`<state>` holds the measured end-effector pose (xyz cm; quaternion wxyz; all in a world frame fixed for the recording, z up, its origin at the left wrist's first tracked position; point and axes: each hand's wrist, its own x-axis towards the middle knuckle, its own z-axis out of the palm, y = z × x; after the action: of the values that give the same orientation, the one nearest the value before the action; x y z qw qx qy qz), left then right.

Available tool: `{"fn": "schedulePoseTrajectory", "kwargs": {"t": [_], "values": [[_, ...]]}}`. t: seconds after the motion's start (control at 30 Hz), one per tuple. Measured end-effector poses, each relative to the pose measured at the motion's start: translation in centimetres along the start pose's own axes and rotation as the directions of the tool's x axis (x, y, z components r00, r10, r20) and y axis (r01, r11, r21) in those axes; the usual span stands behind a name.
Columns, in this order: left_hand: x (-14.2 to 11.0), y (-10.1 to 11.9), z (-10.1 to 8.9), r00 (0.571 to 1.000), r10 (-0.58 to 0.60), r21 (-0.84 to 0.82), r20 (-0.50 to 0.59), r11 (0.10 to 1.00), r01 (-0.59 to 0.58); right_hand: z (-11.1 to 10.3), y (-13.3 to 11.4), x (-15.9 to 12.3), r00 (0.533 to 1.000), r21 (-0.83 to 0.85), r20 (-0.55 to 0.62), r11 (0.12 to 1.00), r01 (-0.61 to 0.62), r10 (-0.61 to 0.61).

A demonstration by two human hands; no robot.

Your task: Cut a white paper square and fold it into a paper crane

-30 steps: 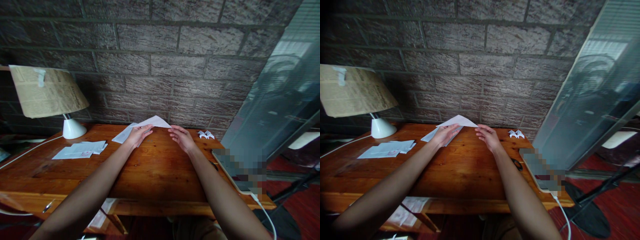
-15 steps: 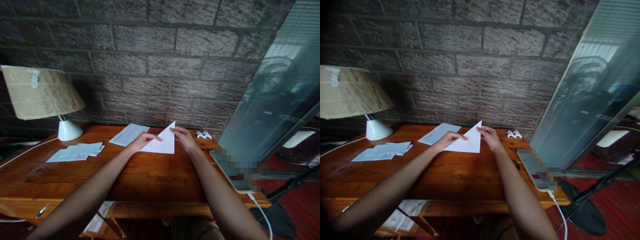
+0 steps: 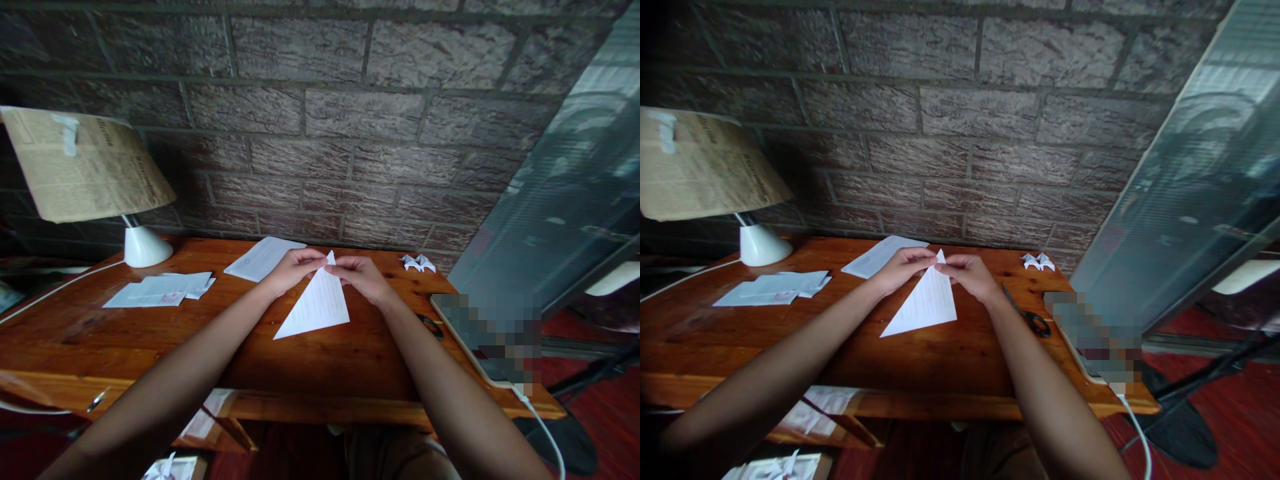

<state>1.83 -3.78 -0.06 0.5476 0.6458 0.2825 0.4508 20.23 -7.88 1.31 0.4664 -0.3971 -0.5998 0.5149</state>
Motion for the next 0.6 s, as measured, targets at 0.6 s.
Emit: {"fn": "schedulePoseTrajectory", "kwargs": {"t": [0.6], "values": [[-0.15, 0.26, 0.56, 0.996, 0.082, 0.154, -0.020, 0.985, -0.078, -0.94, -0.30, 0.34, 0.990, -0.016, -0.101, 0.995, 0.099, -0.100]]}}
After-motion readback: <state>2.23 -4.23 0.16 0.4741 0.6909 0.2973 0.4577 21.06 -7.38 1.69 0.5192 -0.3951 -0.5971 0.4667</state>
